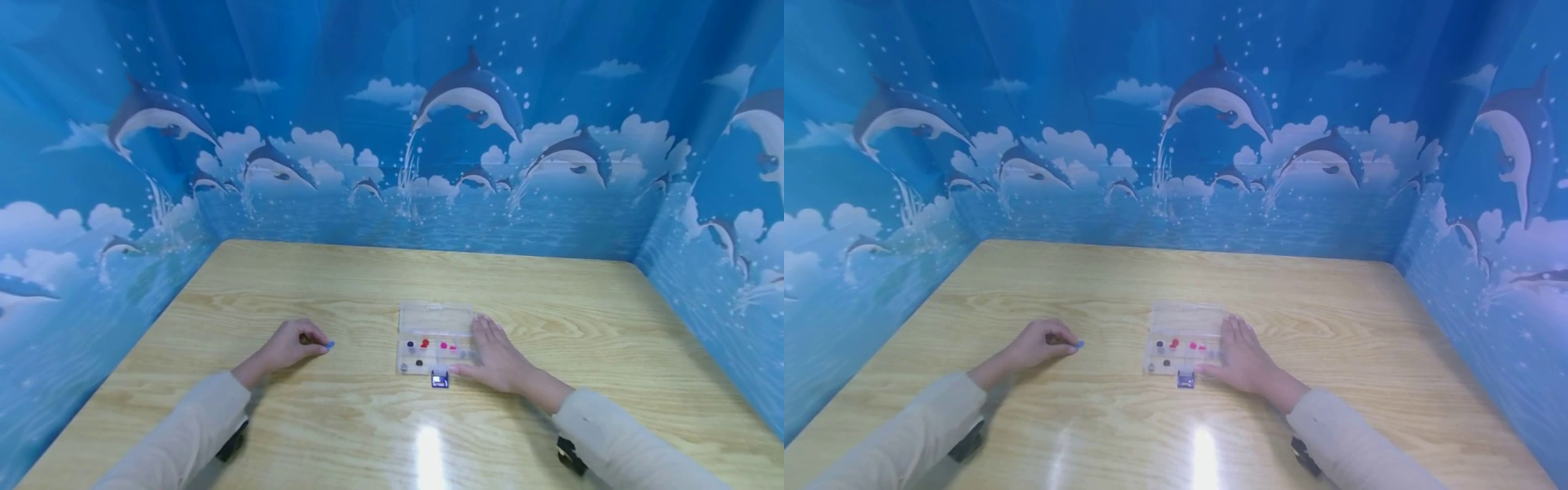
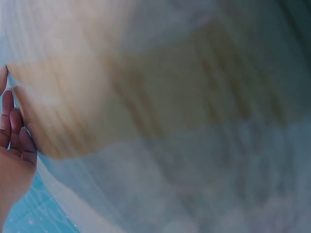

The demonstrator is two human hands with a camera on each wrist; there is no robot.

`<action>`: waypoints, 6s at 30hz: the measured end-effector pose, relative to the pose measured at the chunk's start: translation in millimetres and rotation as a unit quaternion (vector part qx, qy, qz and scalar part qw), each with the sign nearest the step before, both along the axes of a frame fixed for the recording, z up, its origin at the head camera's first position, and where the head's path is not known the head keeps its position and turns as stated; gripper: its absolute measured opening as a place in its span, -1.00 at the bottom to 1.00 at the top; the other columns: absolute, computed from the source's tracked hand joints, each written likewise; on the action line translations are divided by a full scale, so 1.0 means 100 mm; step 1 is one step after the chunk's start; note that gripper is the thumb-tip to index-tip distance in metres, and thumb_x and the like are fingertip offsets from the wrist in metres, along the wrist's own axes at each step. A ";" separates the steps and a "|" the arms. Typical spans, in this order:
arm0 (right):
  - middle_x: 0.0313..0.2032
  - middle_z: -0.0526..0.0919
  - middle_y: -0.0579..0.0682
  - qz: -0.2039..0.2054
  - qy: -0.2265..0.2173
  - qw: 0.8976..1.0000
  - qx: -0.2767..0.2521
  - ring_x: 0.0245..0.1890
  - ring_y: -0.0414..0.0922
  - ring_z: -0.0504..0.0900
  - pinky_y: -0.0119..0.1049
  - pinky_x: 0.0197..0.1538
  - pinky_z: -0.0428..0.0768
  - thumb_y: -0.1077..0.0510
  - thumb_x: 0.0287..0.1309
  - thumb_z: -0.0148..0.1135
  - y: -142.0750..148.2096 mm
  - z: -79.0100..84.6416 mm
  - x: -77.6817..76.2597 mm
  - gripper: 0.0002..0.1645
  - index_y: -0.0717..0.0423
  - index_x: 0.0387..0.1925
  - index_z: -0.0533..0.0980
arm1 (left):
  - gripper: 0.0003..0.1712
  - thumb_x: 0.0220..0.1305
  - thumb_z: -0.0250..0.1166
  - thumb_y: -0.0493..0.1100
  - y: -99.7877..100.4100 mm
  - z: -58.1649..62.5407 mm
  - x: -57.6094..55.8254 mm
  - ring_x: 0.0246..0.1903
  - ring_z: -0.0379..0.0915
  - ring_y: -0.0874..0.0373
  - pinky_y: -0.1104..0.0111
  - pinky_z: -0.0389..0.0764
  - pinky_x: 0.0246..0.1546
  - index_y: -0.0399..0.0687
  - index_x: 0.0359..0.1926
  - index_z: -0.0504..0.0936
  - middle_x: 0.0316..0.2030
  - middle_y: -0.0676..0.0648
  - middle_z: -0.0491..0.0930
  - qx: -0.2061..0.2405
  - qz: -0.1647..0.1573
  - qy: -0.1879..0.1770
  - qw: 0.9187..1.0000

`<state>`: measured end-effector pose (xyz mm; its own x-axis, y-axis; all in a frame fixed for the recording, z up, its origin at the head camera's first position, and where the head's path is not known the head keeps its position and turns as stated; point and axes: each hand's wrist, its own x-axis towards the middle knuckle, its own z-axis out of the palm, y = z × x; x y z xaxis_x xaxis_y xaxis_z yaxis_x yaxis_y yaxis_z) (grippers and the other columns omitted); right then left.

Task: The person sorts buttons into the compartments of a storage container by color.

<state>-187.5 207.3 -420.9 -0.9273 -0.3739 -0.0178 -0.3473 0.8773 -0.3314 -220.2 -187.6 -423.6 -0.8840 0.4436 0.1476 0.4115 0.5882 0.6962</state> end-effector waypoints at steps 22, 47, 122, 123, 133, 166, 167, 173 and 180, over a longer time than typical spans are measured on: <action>0.37 -0.11 0.42 0.001 0.002 1.000 -0.001 0.40 0.30 -0.14 0.11 0.40 -0.08 -0.43 0.07 0.03 0.00 0.01 0.00 0.24 0.48 0.34 -0.10 | -0.92 0.04 0.36 -0.27 0.03 0.03 0.03 -0.45 0.35 0.32 0.53 0.41 -0.41 -0.22 -0.46 0.63 -0.46 -0.06 0.58 -0.008 0.041 -0.001 0.999; 0.38 -0.12 0.40 0.000 -0.002 1.000 0.001 0.40 0.29 -0.15 0.11 0.40 -0.09 -0.44 0.06 0.01 0.00 0.00 0.00 0.25 0.47 0.34 -0.11 | -0.91 0.11 0.30 -0.28 0.13 0.08 0.06 -0.50 0.36 0.38 0.54 0.47 -0.46 -0.25 -0.43 0.63 -0.45 -0.09 0.60 0.011 0.032 0.001 0.999; 0.36 -0.07 0.43 0.006 0.021 1.000 0.021 0.39 0.31 -0.13 0.13 0.40 -0.08 -0.43 0.06 0.03 -0.01 0.01 0.00 0.22 0.49 0.32 -0.05 | -0.91 0.12 0.28 -0.24 1.06 0.25 0.15 -0.40 0.42 0.26 0.53 0.47 -0.41 -0.20 -0.43 0.64 -0.38 -0.07 0.63 0.064 0.012 -0.067 0.996; 0.36 -0.07 0.43 0.006 0.021 1.000 0.021 0.39 0.31 -0.13 0.13 0.40 -0.08 -0.43 0.06 0.03 -0.01 0.01 0.00 0.22 0.50 0.32 -0.05 | -0.91 0.12 0.28 -0.24 1.07 0.25 0.15 -0.41 0.41 0.26 0.53 0.46 -0.41 -0.20 -0.43 0.64 -0.39 -0.06 0.63 0.063 0.012 -0.067 0.996; 0.36 -0.07 0.44 0.007 0.022 1.000 0.018 0.39 0.32 -0.13 0.13 0.39 -0.08 -0.42 0.06 0.04 0.00 -0.01 -0.01 0.22 0.50 0.32 -0.05 | -0.93 0.13 0.27 -0.24 1.22 0.30 0.16 -0.40 0.42 0.25 0.53 0.47 -0.39 -0.17 -0.41 0.64 -0.38 -0.06 0.63 0.061 0.000 -0.069 0.996; 0.37 -0.11 0.43 0.002 0.025 1.000 0.017 0.39 0.31 -0.13 0.13 0.40 -0.08 -0.46 0.05 0.01 0.00 0.01 -0.01 0.23 0.48 0.32 -0.03 | -0.91 0.15 0.24 -0.28 1.70 0.30 0.12 -0.45 0.39 0.27 0.59 0.45 -0.47 -0.24 -0.40 0.63 -0.38 -0.09 0.60 0.055 -0.063 -0.061 0.995; 0.37 -0.11 0.42 0.002 0.024 1.000 0.017 0.39 0.31 -0.13 0.13 0.40 -0.08 -0.46 0.05 0.01 0.00 0.01 -0.01 0.23 0.48 0.32 -0.03 | -0.91 0.15 0.24 -0.27 1.72 0.29 0.12 -0.44 0.39 0.27 0.58 0.46 -0.47 -0.23 -0.40 0.63 -0.38 -0.09 0.60 0.053 -0.063 -0.062 0.995; 0.37 -0.10 0.43 0.003 0.025 1.000 0.014 0.39 0.31 -0.13 0.13 0.39 -0.07 -0.45 0.05 0.02 -0.01 0.01 0.00 0.23 0.49 0.32 -0.03 | -0.91 0.16 0.24 -0.27 1.78 0.27 0.13 -0.47 0.39 0.27 0.57 0.47 -0.49 -0.22 -0.39 0.63 -0.38 -0.08 0.60 0.054 -0.055 -0.081 0.994; 0.35 -0.07 0.45 0.004 0.027 1.000 0.015 0.38 0.32 -0.11 0.14 0.39 -0.05 -0.42 0.05 0.05 -0.01 0.01 0.01 0.21 0.51 0.31 -0.02 | -0.93 0.11 0.23 -0.36 1.84 0.23 0.13 -0.53 0.33 0.27 0.62 0.38 -0.59 -0.29 -0.41 0.63 -0.41 -0.14 0.59 0.075 -0.065 -0.052 0.994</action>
<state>-186.8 206.8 -419.6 -0.9243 -0.3812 0.0199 -0.3707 0.8839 -0.2851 -207.6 -3.7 -401.0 -0.8345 0.5352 0.1308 0.3979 0.4213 0.8150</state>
